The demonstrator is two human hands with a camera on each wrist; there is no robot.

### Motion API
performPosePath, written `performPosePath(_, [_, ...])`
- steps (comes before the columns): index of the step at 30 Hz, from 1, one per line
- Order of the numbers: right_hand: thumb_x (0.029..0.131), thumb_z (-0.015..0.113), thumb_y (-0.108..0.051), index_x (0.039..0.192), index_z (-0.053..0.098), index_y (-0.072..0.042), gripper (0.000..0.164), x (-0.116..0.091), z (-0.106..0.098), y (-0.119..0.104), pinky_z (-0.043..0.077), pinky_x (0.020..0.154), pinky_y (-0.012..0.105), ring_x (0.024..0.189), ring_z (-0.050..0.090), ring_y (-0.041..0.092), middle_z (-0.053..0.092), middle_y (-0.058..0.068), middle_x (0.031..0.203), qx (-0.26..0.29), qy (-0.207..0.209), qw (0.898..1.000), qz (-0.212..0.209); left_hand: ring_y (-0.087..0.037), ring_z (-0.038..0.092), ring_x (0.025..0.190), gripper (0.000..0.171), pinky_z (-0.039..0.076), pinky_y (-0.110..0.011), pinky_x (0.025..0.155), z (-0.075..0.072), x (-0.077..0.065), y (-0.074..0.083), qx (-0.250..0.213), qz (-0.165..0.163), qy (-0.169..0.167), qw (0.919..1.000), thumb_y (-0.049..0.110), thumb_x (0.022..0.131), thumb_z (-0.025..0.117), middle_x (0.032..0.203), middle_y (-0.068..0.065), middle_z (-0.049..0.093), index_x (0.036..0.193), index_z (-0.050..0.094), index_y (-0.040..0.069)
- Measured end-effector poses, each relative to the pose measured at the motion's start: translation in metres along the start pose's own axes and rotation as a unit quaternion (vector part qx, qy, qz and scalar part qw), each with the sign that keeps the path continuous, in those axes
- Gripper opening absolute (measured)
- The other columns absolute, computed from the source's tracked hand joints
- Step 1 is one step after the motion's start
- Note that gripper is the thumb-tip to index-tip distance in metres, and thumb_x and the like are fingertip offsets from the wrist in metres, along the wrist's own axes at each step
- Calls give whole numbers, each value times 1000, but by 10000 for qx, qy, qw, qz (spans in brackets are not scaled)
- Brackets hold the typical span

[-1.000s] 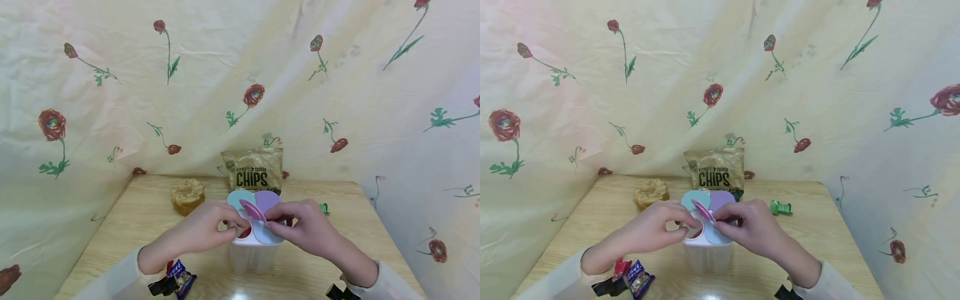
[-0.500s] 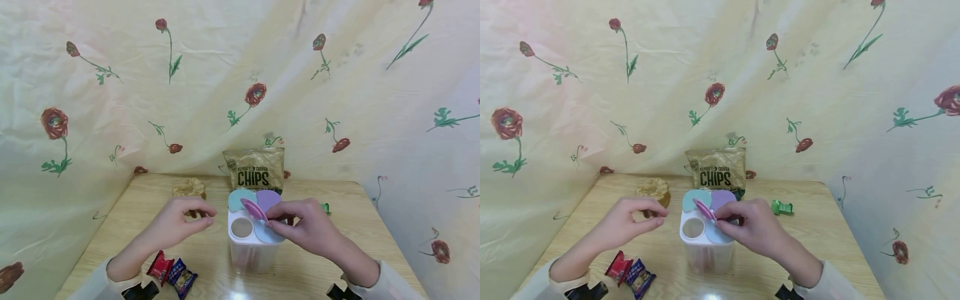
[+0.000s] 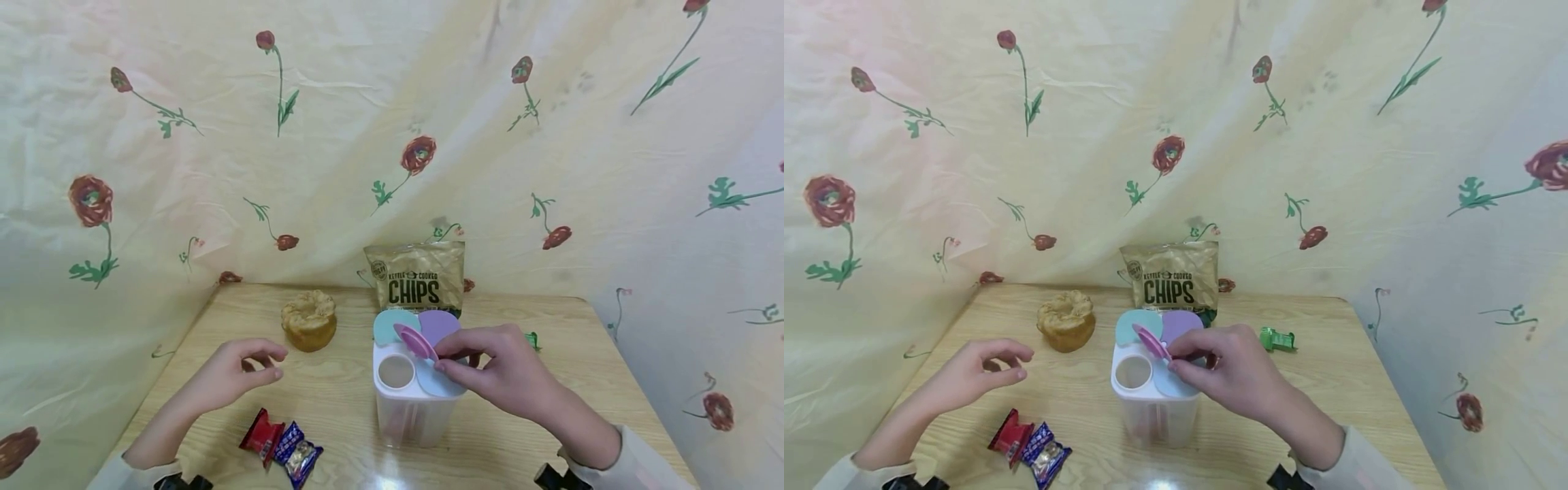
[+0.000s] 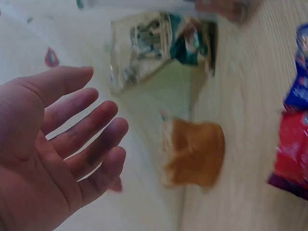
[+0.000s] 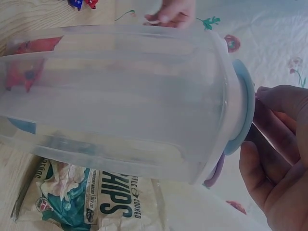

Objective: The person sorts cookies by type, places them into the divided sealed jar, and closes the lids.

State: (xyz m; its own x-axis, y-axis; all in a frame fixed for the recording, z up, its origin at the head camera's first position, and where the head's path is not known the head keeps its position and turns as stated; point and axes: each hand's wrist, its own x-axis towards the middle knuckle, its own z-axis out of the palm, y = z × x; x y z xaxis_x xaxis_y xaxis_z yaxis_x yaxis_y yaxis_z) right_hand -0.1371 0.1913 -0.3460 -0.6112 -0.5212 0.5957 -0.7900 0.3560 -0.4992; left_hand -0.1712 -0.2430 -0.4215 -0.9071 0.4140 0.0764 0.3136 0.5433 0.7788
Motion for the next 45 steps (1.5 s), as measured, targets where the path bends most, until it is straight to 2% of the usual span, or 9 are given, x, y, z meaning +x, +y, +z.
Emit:
performPosePath(5, [84,83,-3,97,79,-22,23,1,-1,-1,52,60,16,74,70,-2,77,-13,87,-47,0,9999,93,-9,66,95,35,57,-29,75,-4,-11,-33,-157,-311,-364,9987,26,96,73,120,-17,70,125,70,7])
performPosePath(9, [84,83,-3,96,79,-23,24,1,-1,-1,52,60,16,74,69,-3,76,-15,87,-56,-11,9999,156,-23,67,102,42,56,-29,79,-1,-19,-56,-406,-352,-702,9961,22,97,72,127,-26,65,131,64,0])
performPosePath(13, [83,83,-3,96,79,-22,24,0,-1,-1,52,61,16,74,69,-3,76,-15,87,-58,-3,9999,132,-38,65,109,46,57,-29,81,4,-25,-75,-655,-353,-902,9931,17,97,71,132,-31,60,136,60,-4])
performPosePath(17, [84,83,-3,96,79,-22,23,1,-1,-2,52,61,16,73,69,-2,76,-13,87,-47,7,9999,93,-37,64,109,50,56,-30,81,10,-31,-90,-924,-425,-1058,9892,14,95,73,134,-32,59,137,58,-6])
performPosePath(20, [84,83,-3,95,78,-23,23,0,-1,-3,52,61,16,73,69,-2,76,-14,87,-39,-8,9999,121,-29,64,108,52,55,-31,81,17,-36,-100,-991,-507,-1138,9873,13,92,75,134,-30,59,138,58,-5])
performPosePath(27, [84,83,-2,95,78,-23,24,-1,-1,-3,52,61,16,73,69,-3,76,-15,87,-33,1,9999,143,-11,63,106,52,50,-26,85,33,-44,-110,-903,-478,-1036,9894,17,92,75,132,-24,64,137,59,-1])
performPosePath(34, [84,83,-2,97,78,-20,23,-2,0,-2,52,61,15,73,69,0,77,-9,86,-35,72,10000,7,-11,62,103,41,48,-25,82,40,-48,-111,-814,-782,-894,9896,23,96,72,121,-11,69,133,66,4])
performPosePath(45, [84,82,-2,97,78,-19,22,-1,-1,-2,52,61,15,73,69,1,77,-9,86,-32,64,10000,25,-7,64,97,49,53,-25,78,40,-49,-111,-943,-848,-851,9883,20,93,75,123,-19,68,134,62,-2])
